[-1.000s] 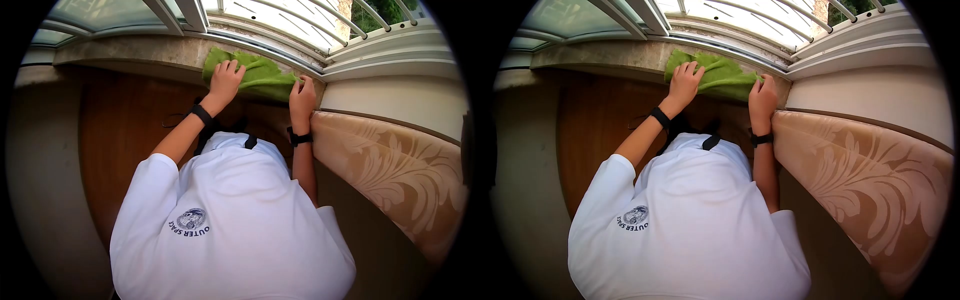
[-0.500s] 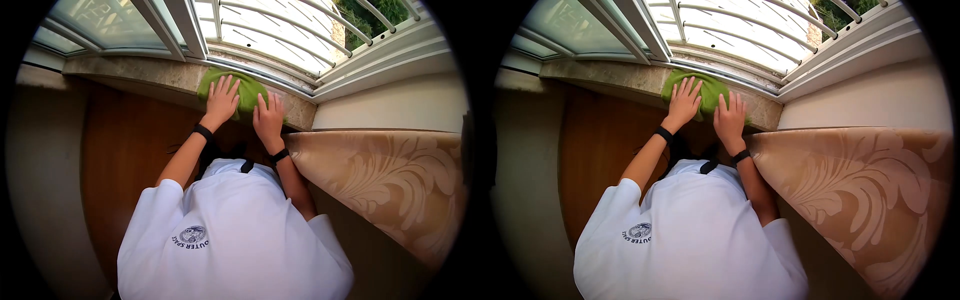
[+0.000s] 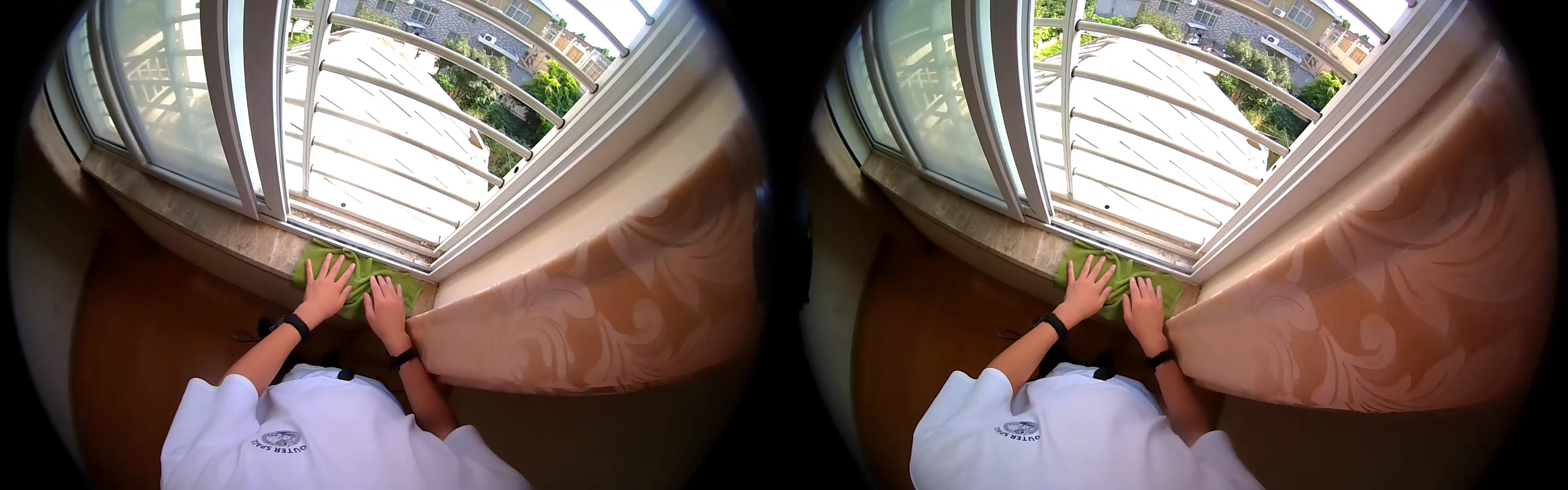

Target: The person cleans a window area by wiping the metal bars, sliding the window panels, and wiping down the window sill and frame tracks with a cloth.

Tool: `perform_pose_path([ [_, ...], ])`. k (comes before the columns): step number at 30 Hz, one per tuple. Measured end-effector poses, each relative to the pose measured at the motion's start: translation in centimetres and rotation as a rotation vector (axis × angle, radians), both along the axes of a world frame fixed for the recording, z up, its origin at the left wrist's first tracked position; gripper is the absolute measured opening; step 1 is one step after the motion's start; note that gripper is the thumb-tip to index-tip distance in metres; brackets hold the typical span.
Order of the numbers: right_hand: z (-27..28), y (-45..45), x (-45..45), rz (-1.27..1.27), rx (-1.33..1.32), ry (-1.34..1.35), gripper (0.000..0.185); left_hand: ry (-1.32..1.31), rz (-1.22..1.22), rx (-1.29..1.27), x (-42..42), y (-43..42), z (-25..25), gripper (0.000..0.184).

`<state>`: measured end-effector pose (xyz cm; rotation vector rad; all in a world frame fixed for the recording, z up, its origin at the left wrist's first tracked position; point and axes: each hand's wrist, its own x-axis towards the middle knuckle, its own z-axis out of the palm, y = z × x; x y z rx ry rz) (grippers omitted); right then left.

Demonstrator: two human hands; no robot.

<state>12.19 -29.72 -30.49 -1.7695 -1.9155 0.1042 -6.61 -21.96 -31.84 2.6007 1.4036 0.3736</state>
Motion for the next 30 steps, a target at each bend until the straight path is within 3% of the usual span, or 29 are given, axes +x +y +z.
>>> perform_pose_path([
  [5, -0.7, -2.6, -2.7, -0.021, -0.019, -0.012, 0.051, -0.056, 0.047, 0.017, 0.4, -0.6, -0.5, 0.061],
  [8, -0.2, -3.8, -1.2, -0.11, -0.07, -0.183, 0.053, -0.053, 0.047, 0.018, 0.2, -0.5, -0.7, 0.061],
  [14, -2.0, -0.5, -1.6, -0.21, -0.096, -0.17, 0.053, 0.04, 0.017, -0.016, 1.8, 0.7, -1.3, 0.062],
  [21, -1.3, -0.6, -0.4, 0.16, -0.103, -0.027, 0.052, 0.027, -0.029, -0.015, -1.3, 0.9, -0.6, 0.062],
  [26, -1.4, -0.3, 0.1, 0.022, -0.198, -0.092, 0.058, -0.017, 0.1, -0.043, -2.6, 1.2, -0.4, 0.063],
  [30, -0.5, 1.9, -2.8, 0.116, -0.263, -0.067, 0.072, 0.009, 0.196, -0.034, -1.1, 1.3, 0.2, 0.061],
])
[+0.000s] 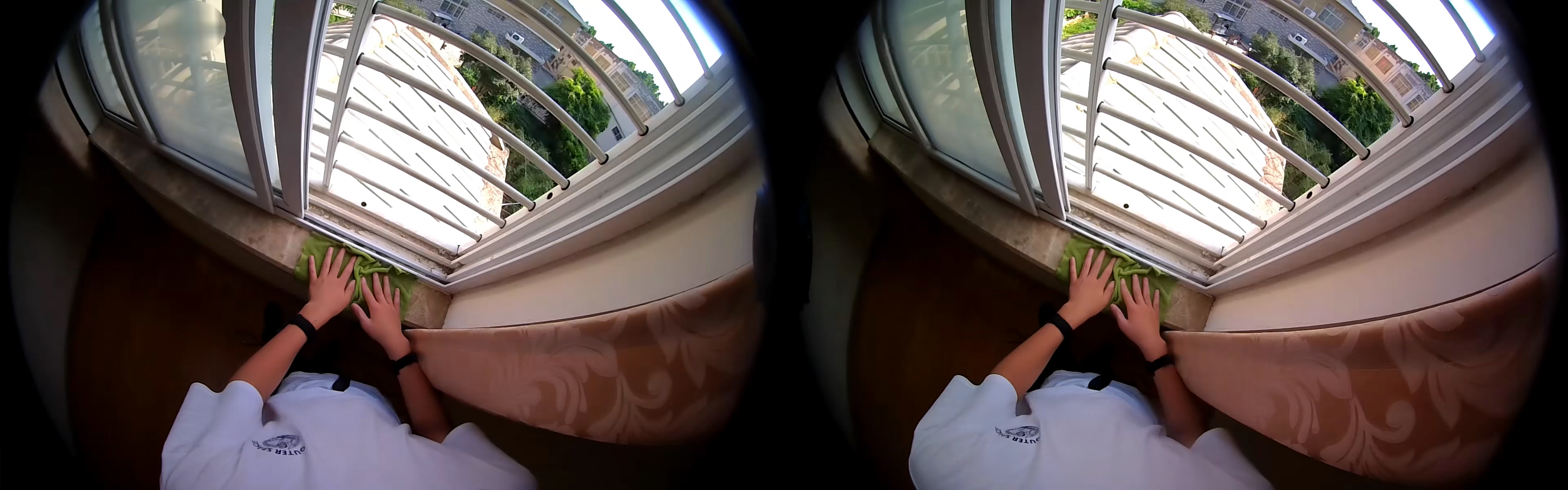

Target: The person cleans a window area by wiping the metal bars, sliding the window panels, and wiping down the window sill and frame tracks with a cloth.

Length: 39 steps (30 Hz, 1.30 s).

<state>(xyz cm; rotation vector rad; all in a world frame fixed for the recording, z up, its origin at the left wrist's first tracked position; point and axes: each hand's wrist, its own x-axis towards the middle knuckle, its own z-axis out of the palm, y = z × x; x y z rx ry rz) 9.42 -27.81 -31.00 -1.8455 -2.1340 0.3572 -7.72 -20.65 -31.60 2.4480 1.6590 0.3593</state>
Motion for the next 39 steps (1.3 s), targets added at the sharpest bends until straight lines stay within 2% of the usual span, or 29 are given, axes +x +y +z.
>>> perform_pose_path([
  [4, 0.6, 1.6, -1.1, 0.134, -0.061, 0.107, 0.072, 0.021, -0.066, 0.133, -2.0, 1.1, -1.3, 0.061],
  [7, 1.5, 1.8, -0.6, 0.198, -0.085, 0.091, 0.072, -0.127, -0.097, 0.053, -5.4, 1.7, -0.2, 0.061],
  [11, 2.0, 3.2, -2.3, 0.278, -0.102, 0.09, 0.074, -0.127, -0.009, 0.08, -9.8, 3.3, -0.4, 0.063],
  [20, 2.4, 11.7, -15.3, 0.538, -0.154, 0.231, 0.072, -0.107, 0.291, 0.142, -20.9, 7.4, -1.1, 0.063],
  [24, 3.0, 12.3, -20.8, 0.761, -0.147, 0.087, 0.074, -0.063, 0.317, 0.133, -25.9, 8.8, -1.7, 0.061],
  [28, 2.1, 16.9, -23.3, 0.701, -0.199, 0.171, 0.075, -0.034, 0.239, 0.12, -32.8, 12.1, -1.1, 0.06],
  [32, 1.8, 22.4, -31.1, 0.637, -0.073, 0.135, 0.075, 0.008, 0.36, 0.049, -41.0, 18.7, -0.4, 0.06],
  [34, 1.6, 23.3, -36.2, 0.622, -0.026, 0.112, 0.075, 0.048, 0.444, 0.067, -42.3, 21.0, -1.2, 0.06],
  [36, 1.7, 23.0, -38.5, 0.653, -0.091, 0.158, 0.072, 0.105, 0.528, 0.128, -42.3, 22.3, -2.0, 0.061],
  [39, 2.3, 23.3, -37.8, 0.687, -0.276, 0.231, 0.067, 0.059, 0.283, 0.081, -44.2, 21.8, -1.1, 0.063],
])
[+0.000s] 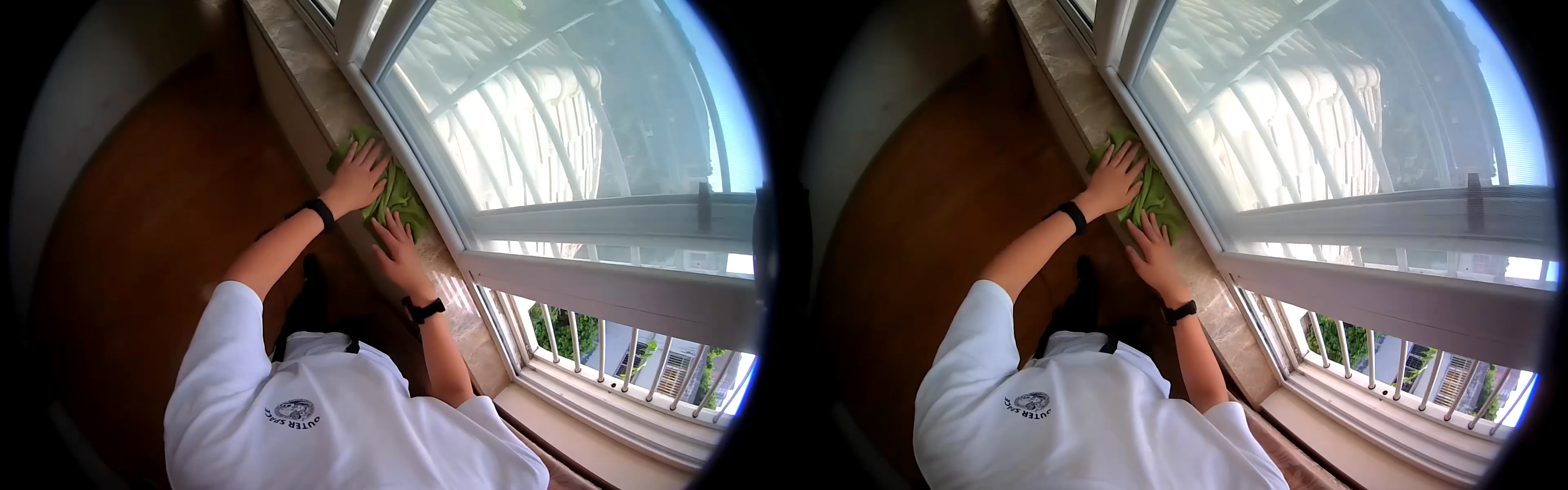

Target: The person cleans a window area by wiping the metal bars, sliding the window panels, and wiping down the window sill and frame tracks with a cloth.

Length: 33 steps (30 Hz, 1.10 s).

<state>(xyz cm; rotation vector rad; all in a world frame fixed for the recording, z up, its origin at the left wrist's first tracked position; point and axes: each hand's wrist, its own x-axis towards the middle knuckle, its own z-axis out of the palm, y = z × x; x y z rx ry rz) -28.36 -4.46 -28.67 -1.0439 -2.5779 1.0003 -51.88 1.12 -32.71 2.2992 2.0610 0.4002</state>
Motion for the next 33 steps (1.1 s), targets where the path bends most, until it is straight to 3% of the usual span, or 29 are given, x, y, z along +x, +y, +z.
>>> perform_pose_path([
  [5, 0.8, 1.7, 1.1, -0.108, -0.011, -0.014, 0.064, -0.027, -0.285, 0.047, -6.7, 1.5, -0.2, 0.062],
  [14, -0.3, 5.3, -13.9, -0.007, 0.217, 0.006, 0.072, 0.056, 0.188, 0.116, -14.5, 5.1, -0.2, 0.061],
  [20, 0.1, 9.4, -17.5, -0.066, 0.115, 0.011, 0.072, -0.008, 0.143, 0.007, -20.2, 7.3, 0.5, 0.063],
  [26, -1.2, 16.1, -30.3, -0.064, 0.241, -0.043, 0.07, -0.022, 0.342, -0.016, -29.8, 14.0, -0.7, 0.065],
  [29, -1.4, 18.1, -36.0, 0.064, 0.164, 0.017, 0.068, 0.027, 0.373, 0.025, -34.8, 17.5, -1.5, 0.068],
  [33, -1.8, 20.6, -39.2, 0.04, 0.01, 0.139, 0.066, -0.021, 0.316, 0.064, -38.1, 20.4, -2.1, 0.069],
])
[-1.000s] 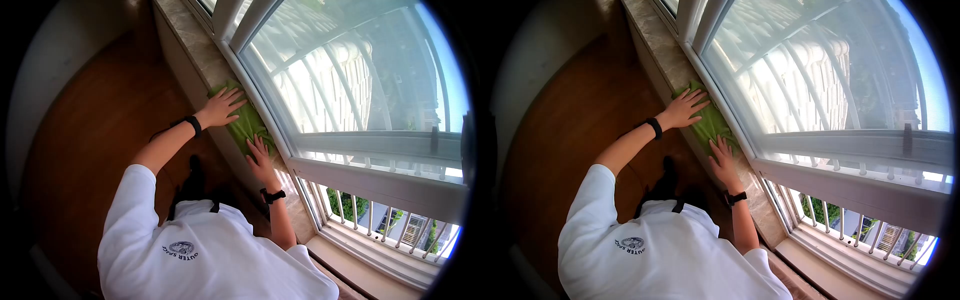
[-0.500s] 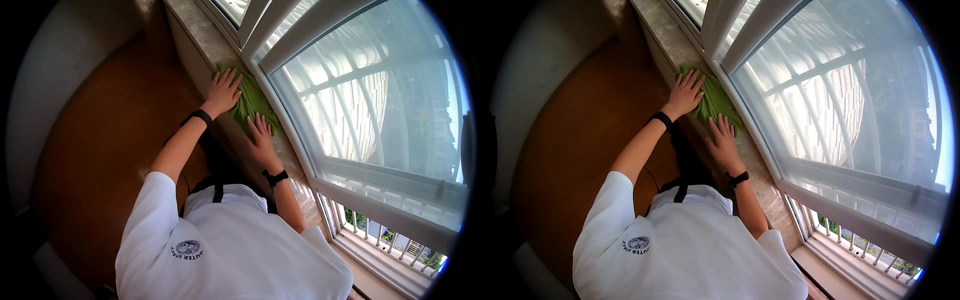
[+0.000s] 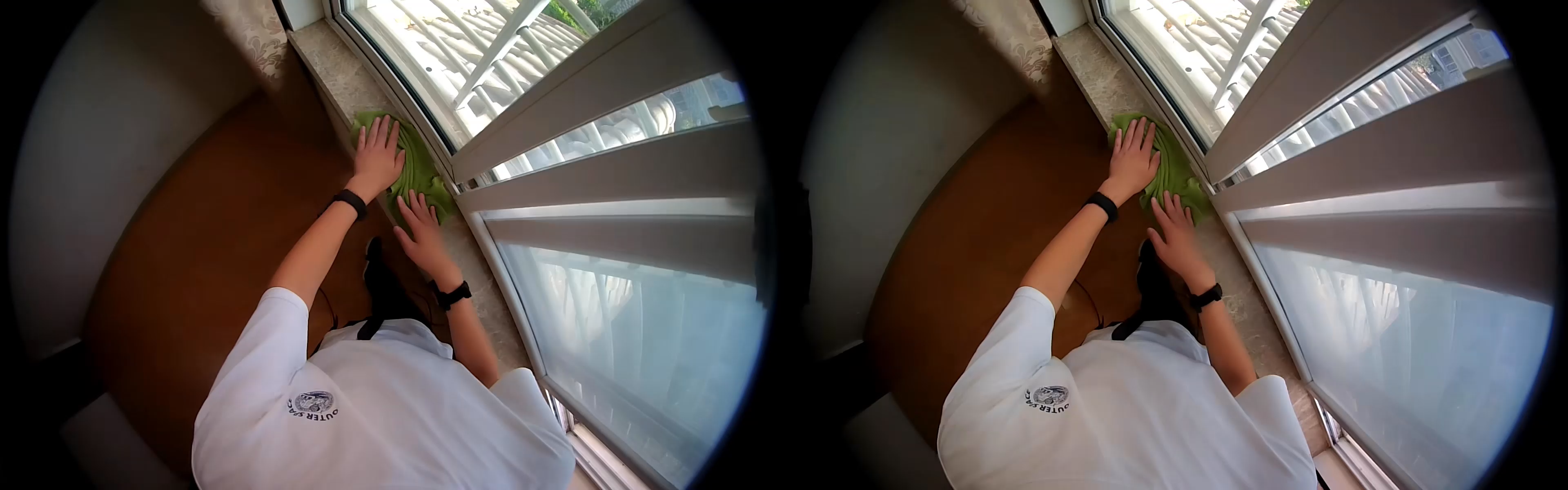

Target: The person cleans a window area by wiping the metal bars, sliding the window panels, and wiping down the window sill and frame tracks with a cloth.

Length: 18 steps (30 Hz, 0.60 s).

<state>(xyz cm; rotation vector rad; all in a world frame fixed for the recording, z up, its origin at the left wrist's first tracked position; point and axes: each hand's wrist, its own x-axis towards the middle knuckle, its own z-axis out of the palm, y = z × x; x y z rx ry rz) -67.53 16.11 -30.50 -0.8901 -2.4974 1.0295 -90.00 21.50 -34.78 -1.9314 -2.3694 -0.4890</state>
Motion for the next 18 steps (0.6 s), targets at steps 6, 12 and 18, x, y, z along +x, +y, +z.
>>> perform_pose_path([
  [6, -0.2, 5.0, -5.4, -0.142, 0.067, -0.012, 0.062, -0.03, -0.028, -0.021, -5.0, 3.5, 1.0, 0.071],
  [12, -0.8, 8.1, -13.6, -0.102, 0.064, -0.022, 0.06, -0.059, 0.078, -0.018, -10.8, 6.3, 0.8, 0.073],
  [18, 1.7, 8.4, -12.0, -0.06, -0.178, 0.033, 0.054, -0.041, -0.18, -0.049, -14.6, 5.1, 1.3, 0.075],
])
